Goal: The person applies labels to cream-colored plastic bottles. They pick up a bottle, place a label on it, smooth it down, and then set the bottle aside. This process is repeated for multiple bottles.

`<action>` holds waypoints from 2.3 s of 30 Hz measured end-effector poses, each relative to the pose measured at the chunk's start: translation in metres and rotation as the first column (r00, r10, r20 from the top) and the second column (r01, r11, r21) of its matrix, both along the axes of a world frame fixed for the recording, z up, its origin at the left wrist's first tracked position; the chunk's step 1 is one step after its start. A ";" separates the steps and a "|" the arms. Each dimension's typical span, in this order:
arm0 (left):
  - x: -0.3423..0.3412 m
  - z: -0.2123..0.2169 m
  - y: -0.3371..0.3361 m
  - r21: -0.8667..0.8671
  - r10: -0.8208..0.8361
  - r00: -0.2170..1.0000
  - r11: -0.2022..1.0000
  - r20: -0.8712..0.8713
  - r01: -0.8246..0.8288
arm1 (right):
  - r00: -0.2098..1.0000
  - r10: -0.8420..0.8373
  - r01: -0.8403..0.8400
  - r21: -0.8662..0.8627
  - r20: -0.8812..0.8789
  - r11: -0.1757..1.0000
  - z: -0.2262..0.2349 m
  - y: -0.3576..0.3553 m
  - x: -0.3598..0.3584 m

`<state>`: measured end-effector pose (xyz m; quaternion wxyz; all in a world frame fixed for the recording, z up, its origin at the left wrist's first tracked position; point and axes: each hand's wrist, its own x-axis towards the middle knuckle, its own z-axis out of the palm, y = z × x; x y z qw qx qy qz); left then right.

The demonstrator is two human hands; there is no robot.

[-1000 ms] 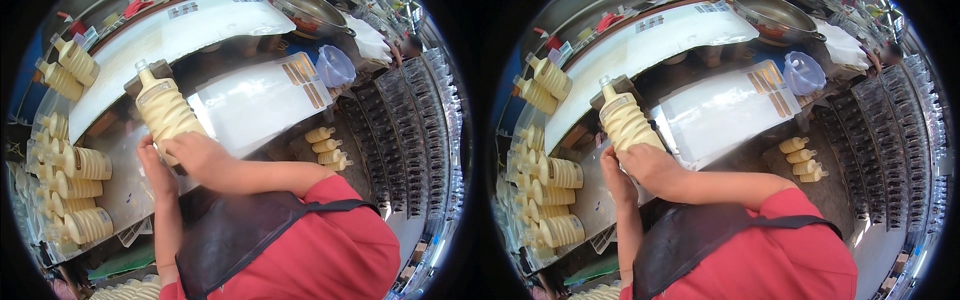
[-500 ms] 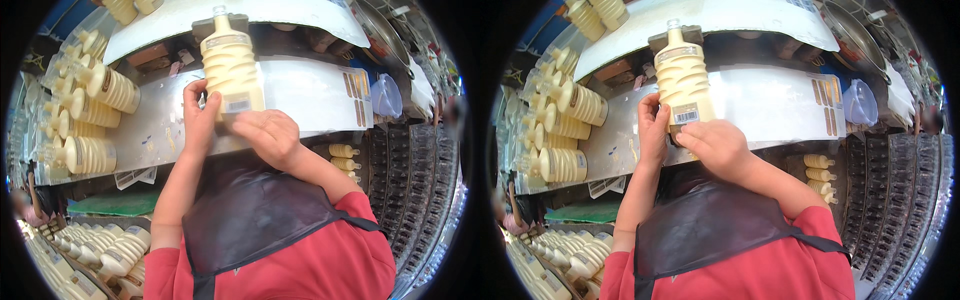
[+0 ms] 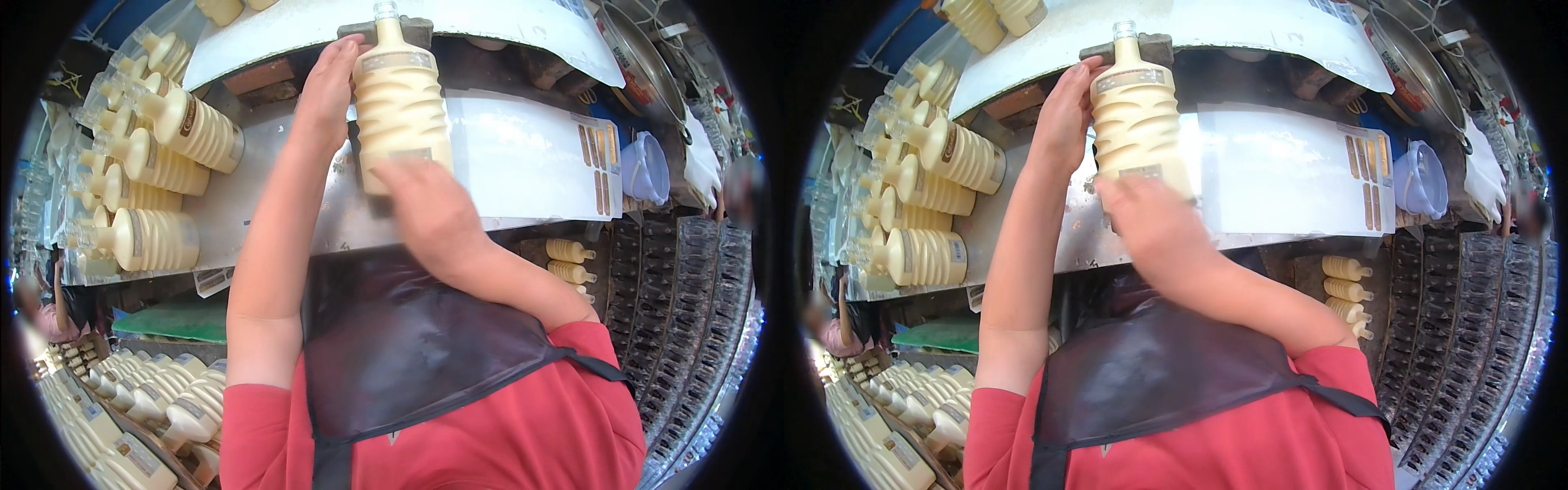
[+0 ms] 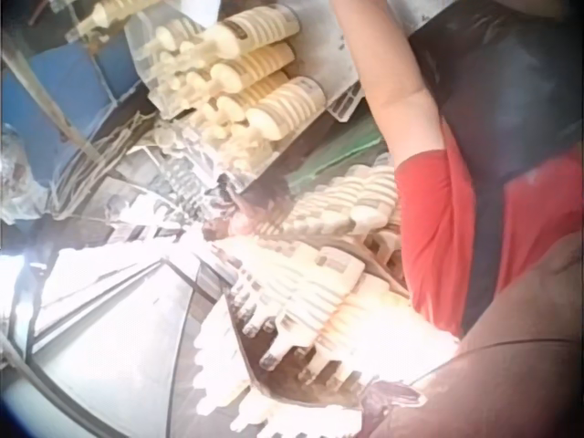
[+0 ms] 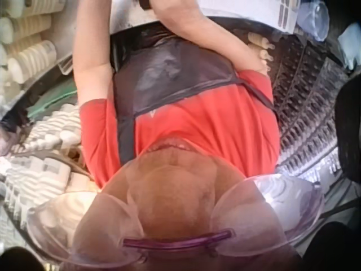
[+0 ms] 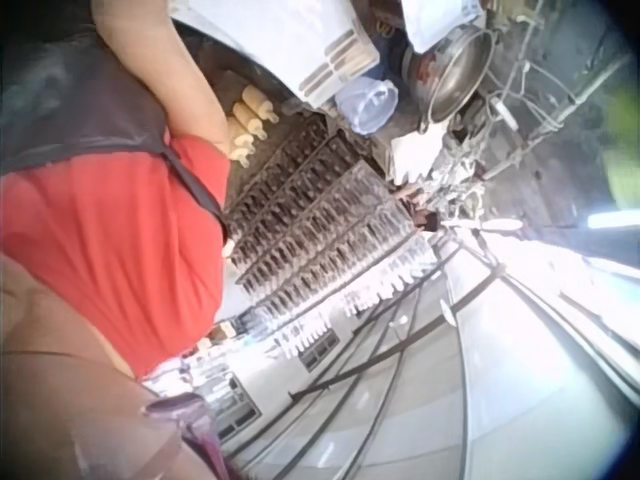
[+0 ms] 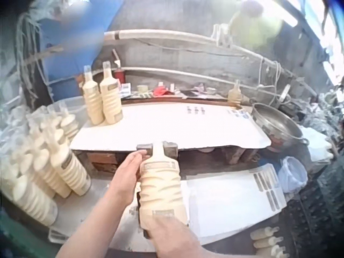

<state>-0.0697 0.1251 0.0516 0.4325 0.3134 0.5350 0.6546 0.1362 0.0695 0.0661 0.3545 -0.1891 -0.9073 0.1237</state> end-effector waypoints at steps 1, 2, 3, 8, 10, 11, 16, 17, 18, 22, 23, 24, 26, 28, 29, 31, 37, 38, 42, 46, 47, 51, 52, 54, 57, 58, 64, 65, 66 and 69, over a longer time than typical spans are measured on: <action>-0.003 -0.002 0.009 0.034 -0.069 0.995 0.997 0.068 0.067 | 0.997 -0.079 0.079 -0.080 0.004 0.994 -0.003 0.003 0.007; -0.005 -0.004 0.013 0.018 -0.077 0.993 0.997 0.088 0.075 | 0.988 -0.153 0.147 -0.168 -0.025 0.975 -0.005 0.007 0.014; -0.005 -0.003 0.016 -0.001 -0.082 0.991 0.997 0.107 0.083 | 0.973 -0.227 0.207 -0.261 -0.049 0.943 -0.008 0.010 0.021; -0.009 0.006 0.015 -0.014 -0.067 0.987 0.997 0.143 0.069 | 0.937 -0.322 0.252 -0.375 -0.136 0.892 -0.025 0.026 0.045; -0.013 0.014 0.007 0.017 -0.022 0.993 1.000 0.120 0.020 | 0.937 -0.302 0.216 -0.390 -0.174 0.895 -0.024 0.017 0.050; -0.018 0.018 0.000 0.014 -0.050 0.991 0.999 0.124 0.048 | 0.964 -0.170 0.150 -0.107 -0.205 0.983 -0.023 0.020 0.052; -0.025 0.025 -0.022 -0.062 0.151 0.983 0.988 0.110 -0.145 | 0.981 0.174 -0.145 0.272 -0.086 0.951 -0.011 0.002 0.036; -0.025 0.023 -0.024 -0.060 0.177 0.976 0.984 0.125 -0.170 | 0.980 0.196 -0.181 0.271 -0.029 0.945 -0.009 -0.003 0.032; -0.028 0.019 -0.027 -0.055 0.208 0.968 0.978 0.137 -0.203 | 0.974 0.223 -0.222 0.270 0.026 0.937 -0.009 -0.006 0.029; -0.027 0.025 -0.045 0.003 0.240 0.969 0.971 0.063 -0.241 | 0.958 0.237 -0.235 0.028 -0.164 0.972 -0.015 -0.001 0.020; -0.024 0.027 -0.049 0.036 0.241 0.967 0.969 0.084 -0.245 | 0.972 0.128 -0.136 -0.023 -0.198 0.990 -0.023 0.004 0.023; -0.020 0.032 -0.055 0.066 0.243 0.964 0.966 0.105 -0.251 | 0.973 0.022 -0.042 -0.083 -0.228 0.996 -0.025 0.009 0.027; -0.011 0.037 -0.063 0.118 0.225 0.973 0.966 0.056 -0.230 | 0.951 -0.227 0.090 -0.513 -0.211 0.853 -0.024 0.013 0.038; 0.014 0.051 -0.068 0.218 0.232 0.973 0.949 0.007 -0.228 | 0.894 -0.354 0.151 -0.560 -0.274 0.815 -0.042 0.028 0.041; 0.025 0.061 -0.071 0.235 0.227 0.974 0.947 -0.014 -0.217 | 0.888 -0.392 0.098 -0.736 -0.238 0.670 -0.042 0.035 0.045; 0.030 0.083 -0.074 0.277 0.240 0.961 0.941 -0.135 -0.196 | 0.877 -0.418 0.034 -0.837 -0.238 0.546 -0.046 0.049 0.053; -0.020 0.178 -0.018 0.540 0.521 0.760 0.797 -0.388 -0.271 | 0.805 -0.518 -0.114 -0.932 -0.290 0.344 -0.036 0.072 0.090; -0.034 0.194 -0.004 0.600 0.611 0.655 0.746 -0.444 -0.288 | 0.815 -0.508 -0.105 -0.934 -0.278 0.342 -0.030 0.070 0.095; -0.081 0.203 0.074 0.520 0.624 0.243 0.766 -0.743 -0.377 | 0.922 -0.350 -0.055 -0.951 -0.166 0.305 -0.046 0.068 0.117; -0.172 0.175 0.147 0.357 0.465 0.167 0.825 -0.869 -0.437 | 0.908 -0.415 0.201 -0.808 -0.059 0.554 -0.066 0.073 0.118; -0.166 0.168 0.160 0.297 0.431 0.220 0.836 -0.875 -0.461 | 0.883 -0.468 0.311 -0.716 -0.026 0.626 -0.069 0.076 0.119; -0.250 0.156 0.189 0.310 0.374 0.035 0.814 -0.927 -0.492 | 0.889 -0.454 0.373 -0.659 0.052 0.654 -0.074 0.098 0.118; -0.251 0.151 0.202 0.285 0.389 0.160 0.849 -0.907 -0.446 | 0.881 -0.466 0.405 -0.638 0.081 0.655 -0.080 0.103 0.117; -0.248 0.140 0.217 0.304 0.355 0.028 0.835 -0.934 -0.458 | 0.847 -0.530 0.450 -0.595 0.046 0.666 -0.089 0.096 0.122; -0.293 0.139 0.228 0.299 0.291 -0.096 0.809 -0.952 -0.506 | 0.839 -0.537 0.503 -0.502 0.087 0.704 -0.092 0.102 0.119; -0.305 0.138 0.234 0.289 0.269 -0.116 0.805 -0.956 -0.518 | 0.835 -0.537 0.525 -0.463 0.121 0.714 -0.093 0.103 0.118; -0.304 0.141 0.254 0.171 0.114 -0.136 0.816 -0.984 -0.552 | 0.792 -0.606 0.562 -0.295 -0.077 0.772 -0.085 0.091 0.119; -0.320 0.141 0.255 0.203 0.148 -0.148 0.838 -0.978 -0.507 | 0.795 -0.601 0.555 -0.302 -0.081 0.775 -0.086 0.089 0.121; -0.329 0.139 0.257 0.226 0.178 -0.145 0.852 -0.973 -0.472 | 0.797 -0.598 0.550 -0.307 -0.085 0.777 -0.087 0.087 0.123; -0.344 0.138 0.249 0.282 0.258 -0.115 0.871 -0.959 -0.402 | 0.792 -0.596 0.545 -0.287 -0.132 0.788 -0.086 0.081 0.127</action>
